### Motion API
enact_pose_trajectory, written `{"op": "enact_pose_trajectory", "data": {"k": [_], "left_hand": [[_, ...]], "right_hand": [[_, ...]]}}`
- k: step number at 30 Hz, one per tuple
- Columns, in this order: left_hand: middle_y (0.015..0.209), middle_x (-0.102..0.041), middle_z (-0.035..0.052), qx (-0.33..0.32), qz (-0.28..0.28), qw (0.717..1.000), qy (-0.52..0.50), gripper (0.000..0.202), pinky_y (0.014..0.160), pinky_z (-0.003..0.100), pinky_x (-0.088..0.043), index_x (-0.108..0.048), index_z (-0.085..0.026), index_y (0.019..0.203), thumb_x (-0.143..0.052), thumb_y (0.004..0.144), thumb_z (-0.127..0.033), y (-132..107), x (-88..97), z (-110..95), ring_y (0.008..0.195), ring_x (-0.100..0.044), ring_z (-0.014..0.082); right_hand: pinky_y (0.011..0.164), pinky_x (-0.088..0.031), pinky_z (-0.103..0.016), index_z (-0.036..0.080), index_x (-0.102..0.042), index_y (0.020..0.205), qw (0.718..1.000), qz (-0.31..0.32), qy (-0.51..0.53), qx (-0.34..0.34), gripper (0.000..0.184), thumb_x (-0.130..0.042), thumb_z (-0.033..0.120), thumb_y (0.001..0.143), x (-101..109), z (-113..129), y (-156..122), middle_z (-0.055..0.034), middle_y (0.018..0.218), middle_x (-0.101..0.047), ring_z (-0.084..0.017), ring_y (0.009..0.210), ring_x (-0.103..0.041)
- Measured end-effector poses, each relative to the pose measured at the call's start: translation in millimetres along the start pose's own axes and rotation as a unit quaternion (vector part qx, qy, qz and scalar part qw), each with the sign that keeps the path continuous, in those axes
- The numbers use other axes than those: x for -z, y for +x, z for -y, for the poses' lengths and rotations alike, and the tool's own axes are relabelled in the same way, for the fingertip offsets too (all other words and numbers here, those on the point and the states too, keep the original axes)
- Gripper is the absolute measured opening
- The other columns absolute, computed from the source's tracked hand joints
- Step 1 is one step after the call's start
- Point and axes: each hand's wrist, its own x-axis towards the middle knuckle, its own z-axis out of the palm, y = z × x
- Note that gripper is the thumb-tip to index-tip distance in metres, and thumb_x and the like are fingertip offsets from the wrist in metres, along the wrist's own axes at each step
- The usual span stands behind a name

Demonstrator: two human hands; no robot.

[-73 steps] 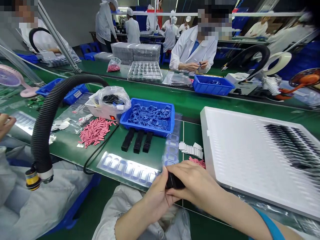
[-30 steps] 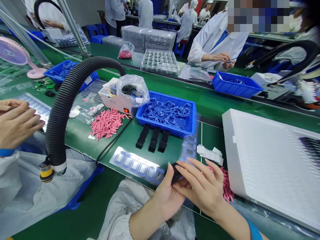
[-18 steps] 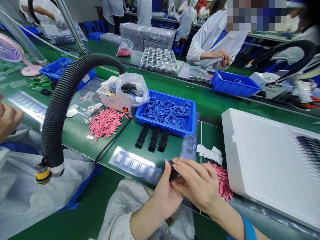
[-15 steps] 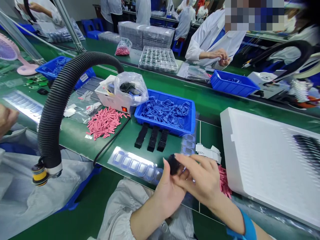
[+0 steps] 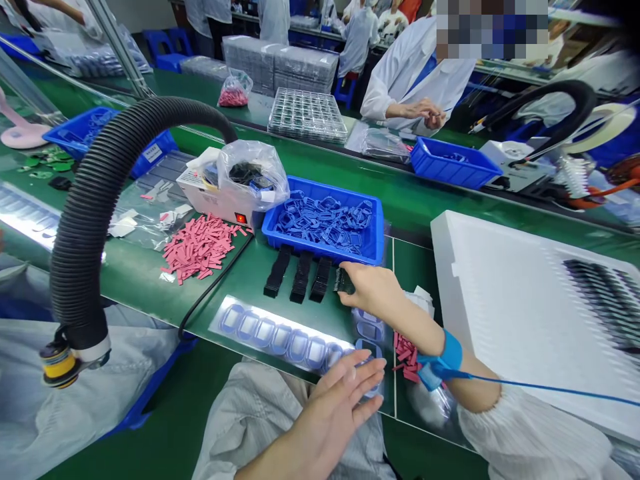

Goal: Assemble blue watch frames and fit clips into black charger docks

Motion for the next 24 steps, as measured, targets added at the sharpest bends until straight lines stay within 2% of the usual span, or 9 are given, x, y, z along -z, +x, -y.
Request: {"op": "enact_pose_trajectory", "data": {"k": [6, 12, 14, 17, 20, 24], "left_hand": [[0.118, -0.064, 0.0079, -0.007, -0.005, 1.000, -0.005, 0.039, 0.098, 0.037, -0.035, -0.065, -0.023, 0.106, -0.070, 0.070, -0.037, -1, 0.0, -1, 0.120, -0.048, 0.0236], [0.108, -0.068, 0.0070, 0.003, -0.024, 0.999, -0.044, 0.033, 0.091, 0.033, -0.040, -0.068, -0.021, 0.100, -0.069, 0.071, -0.035, 0, -1.4, 1, 0.108, -0.055, 0.0210], [0.105, -0.069, 0.0068, 0.001, -0.026, 0.998, -0.054, 0.031, 0.090, 0.033, -0.041, -0.068, -0.021, 0.099, -0.068, 0.072, -0.035, 1, -1.4, 1, 0.106, -0.056, 0.0203], [0.102, -0.069, 0.0070, -0.003, -0.029, 0.998, -0.062, 0.029, 0.087, 0.032, -0.043, -0.068, -0.020, 0.098, -0.067, 0.073, -0.034, 1, -0.2, 2, 0.102, -0.058, 0.0194], [0.099, -0.070, 0.0074, -0.005, -0.029, 0.997, -0.065, 0.028, 0.084, 0.031, -0.044, -0.068, -0.019, 0.096, -0.067, 0.073, -0.033, 2, 0.8, 4, 0.097, -0.060, 0.0187], [0.095, -0.071, 0.0073, 0.000, -0.030, 0.998, -0.060, 0.026, 0.081, 0.030, -0.045, -0.068, -0.018, 0.096, -0.066, 0.074, -0.032, 5, -0.8, 6, 0.092, -0.061, 0.0176]], "right_hand": [[0.052, -0.036, -0.027, 0.019, -0.056, 0.111, 1.000, 0.015, -0.005, 0.025, 0.047, -0.063, 0.040, 0.070, 0, -10, 3, -0.0059, 0.085, -0.071, -0.025, 0.076, -0.066], [0.051, -0.036, -0.028, 0.014, -0.049, 0.117, 0.998, -0.020, -0.015, 0.050, 0.048, -0.061, 0.036, 0.076, -4, -9, -2, -0.0076, 0.094, -0.069, -0.024, 0.076, -0.065], [0.051, -0.035, -0.028, 0.013, -0.049, 0.117, 0.997, -0.041, -0.021, 0.063, 0.044, -0.059, 0.032, 0.079, -4, -6, -7, -0.0089, 0.101, -0.066, -0.022, 0.079, -0.064], [0.050, -0.032, -0.027, 0.014, -0.052, 0.110, 0.993, -0.079, -0.033, 0.077, 0.028, -0.055, 0.026, 0.084, -4, -4, -17, -0.0093, 0.108, -0.062, -0.019, 0.079, -0.061], [0.051, -0.029, -0.028, 0.016, -0.056, 0.092, 0.989, -0.117, -0.040, 0.076, 0.012, -0.049, 0.025, 0.089, -8, -5, -25, -0.0061, 0.091, -0.064, -0.017, 0.072, -0.058], [0.049, -0.026, -0.028, 0.017, -0.055, 0.075, 0.985, -0.163, -0.034, 0.054, 0.021, -0.047, 0.028, 0.090, -18, -7, -30, -0.0029, 0.069, -0.059, -0.016, 0.059, -0.054]]}}
